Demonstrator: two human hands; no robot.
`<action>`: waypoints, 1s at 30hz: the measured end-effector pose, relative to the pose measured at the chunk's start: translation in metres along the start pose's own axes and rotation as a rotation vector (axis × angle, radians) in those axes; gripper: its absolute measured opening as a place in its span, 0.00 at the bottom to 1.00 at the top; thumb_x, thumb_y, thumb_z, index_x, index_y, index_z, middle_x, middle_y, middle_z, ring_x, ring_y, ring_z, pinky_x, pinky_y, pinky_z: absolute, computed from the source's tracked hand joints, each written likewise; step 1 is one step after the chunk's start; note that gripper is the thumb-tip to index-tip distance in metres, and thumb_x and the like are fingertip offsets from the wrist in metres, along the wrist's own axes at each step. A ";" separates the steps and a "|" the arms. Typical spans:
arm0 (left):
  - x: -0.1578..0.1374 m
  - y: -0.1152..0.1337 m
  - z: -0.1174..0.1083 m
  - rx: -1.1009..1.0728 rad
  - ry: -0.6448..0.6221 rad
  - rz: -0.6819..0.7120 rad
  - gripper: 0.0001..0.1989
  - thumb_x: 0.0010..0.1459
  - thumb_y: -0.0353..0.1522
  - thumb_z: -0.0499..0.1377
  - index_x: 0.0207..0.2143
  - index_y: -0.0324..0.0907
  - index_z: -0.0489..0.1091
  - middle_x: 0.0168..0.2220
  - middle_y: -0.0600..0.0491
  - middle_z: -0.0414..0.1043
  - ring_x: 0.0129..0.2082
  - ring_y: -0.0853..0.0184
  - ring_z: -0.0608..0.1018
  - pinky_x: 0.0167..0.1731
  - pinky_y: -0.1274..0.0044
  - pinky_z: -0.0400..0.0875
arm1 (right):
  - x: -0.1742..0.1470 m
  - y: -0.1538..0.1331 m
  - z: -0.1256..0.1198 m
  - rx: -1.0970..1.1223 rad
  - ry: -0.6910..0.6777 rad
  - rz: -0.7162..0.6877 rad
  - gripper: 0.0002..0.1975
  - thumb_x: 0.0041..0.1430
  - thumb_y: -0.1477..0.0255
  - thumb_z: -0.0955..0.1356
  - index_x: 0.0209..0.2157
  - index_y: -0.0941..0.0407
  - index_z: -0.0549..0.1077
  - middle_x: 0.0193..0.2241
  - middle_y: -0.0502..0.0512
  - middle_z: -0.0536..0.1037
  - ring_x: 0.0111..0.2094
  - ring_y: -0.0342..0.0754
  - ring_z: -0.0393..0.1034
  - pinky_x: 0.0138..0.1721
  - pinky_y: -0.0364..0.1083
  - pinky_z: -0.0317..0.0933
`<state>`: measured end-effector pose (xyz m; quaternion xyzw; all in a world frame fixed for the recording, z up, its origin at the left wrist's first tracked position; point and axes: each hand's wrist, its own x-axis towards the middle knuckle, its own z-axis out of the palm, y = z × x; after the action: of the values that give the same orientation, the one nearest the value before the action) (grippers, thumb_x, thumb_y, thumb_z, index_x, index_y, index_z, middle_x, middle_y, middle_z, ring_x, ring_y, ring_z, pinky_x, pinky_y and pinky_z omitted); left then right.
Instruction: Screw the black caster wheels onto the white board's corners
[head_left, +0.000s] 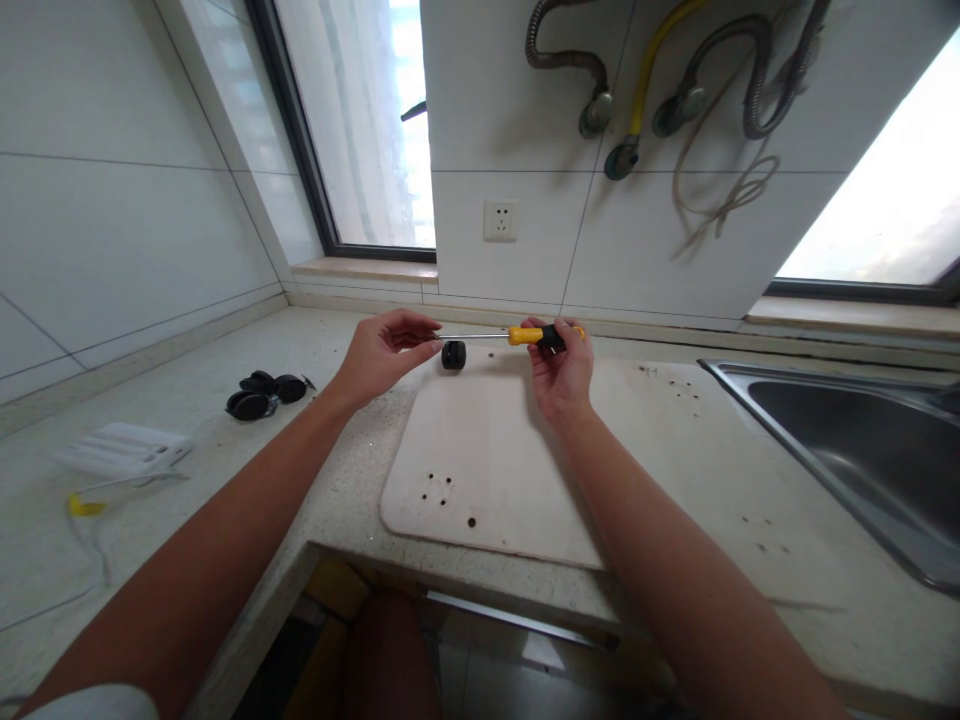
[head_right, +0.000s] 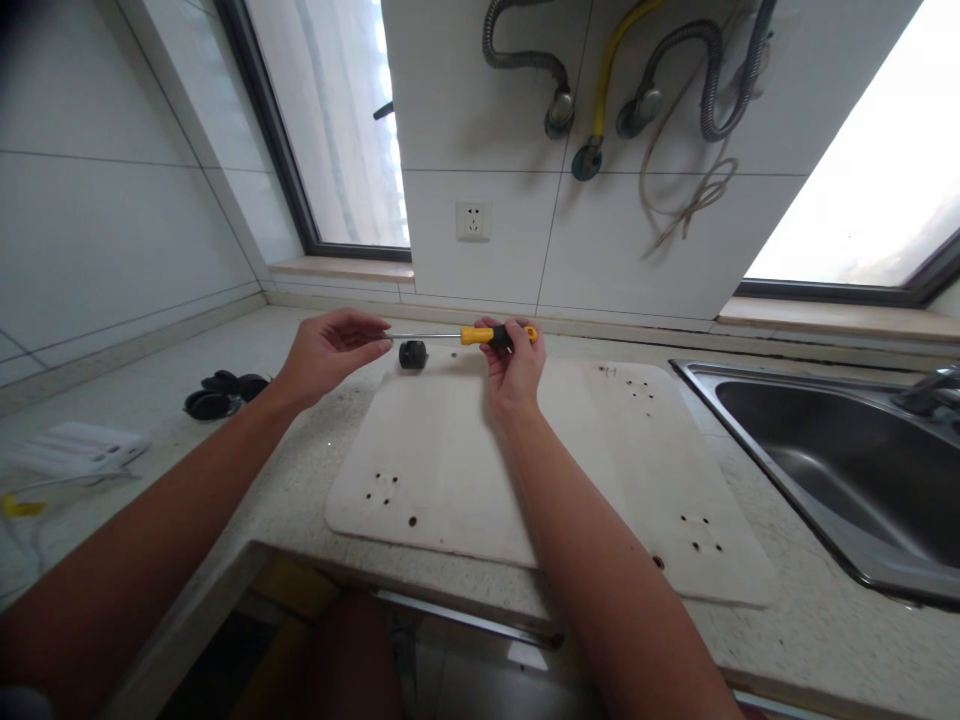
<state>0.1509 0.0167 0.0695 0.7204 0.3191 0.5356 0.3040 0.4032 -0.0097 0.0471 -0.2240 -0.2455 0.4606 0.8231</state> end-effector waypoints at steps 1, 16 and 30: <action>0.000 -0.001 0.000 -0.011 -0.014 -0.005 0.25 0.50 0.43 0.80 0.46 0.42 0.82 0.39 0.48 0.86 0.40 0.62 0.87 0.47 0.68 0.84 | 0.000 0.000 0.000 0.003 0.005 0.004 0.13 0.59 0.70 0.74 0.41 0.51 0.68 0.32 0.52 0.87 0.34 0.46 0.85 0.26 0.37 0.75; -0.031 -0.035 0.046 0.431 0.110 -0.016 0.13 0.64 0.40 0.66 0.40 0.48 0.64 0.30 0.59 0.74 0.27 0.67 0.75 0.32 0.74 0.68 | 0.013 -0.001 -0.009 0.052 0.110 0.031 0.09 0.58 0.70 0.73 0.36 0.52 0.69 0.32 0.53 0.86 0.34 0.44 0.84 0.24 0.35 0.71; -0.030 -0.053 0.050 0.520 0.135 0.104 0.14 0.69 0.23 0.53 0.52 0.44 0.71 0.50 0.43 0.82 0.48 0.55 0.83 0.52 0.63 0.76 | -0.003 -0.025 0.026 -0.239 0.003 -0.357 0.10 0.58 0.68 0.71 0.38 0.49 0.65 0.25 0.45 0.81 0.28 0.45 0.82 0.17 0.36 0.59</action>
<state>0.1851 0.0206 -0.0011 0.7522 0.4281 0.4975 0.0592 0.4018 -0.0207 0.0815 -0.2737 -0.3330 0.2747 0.8595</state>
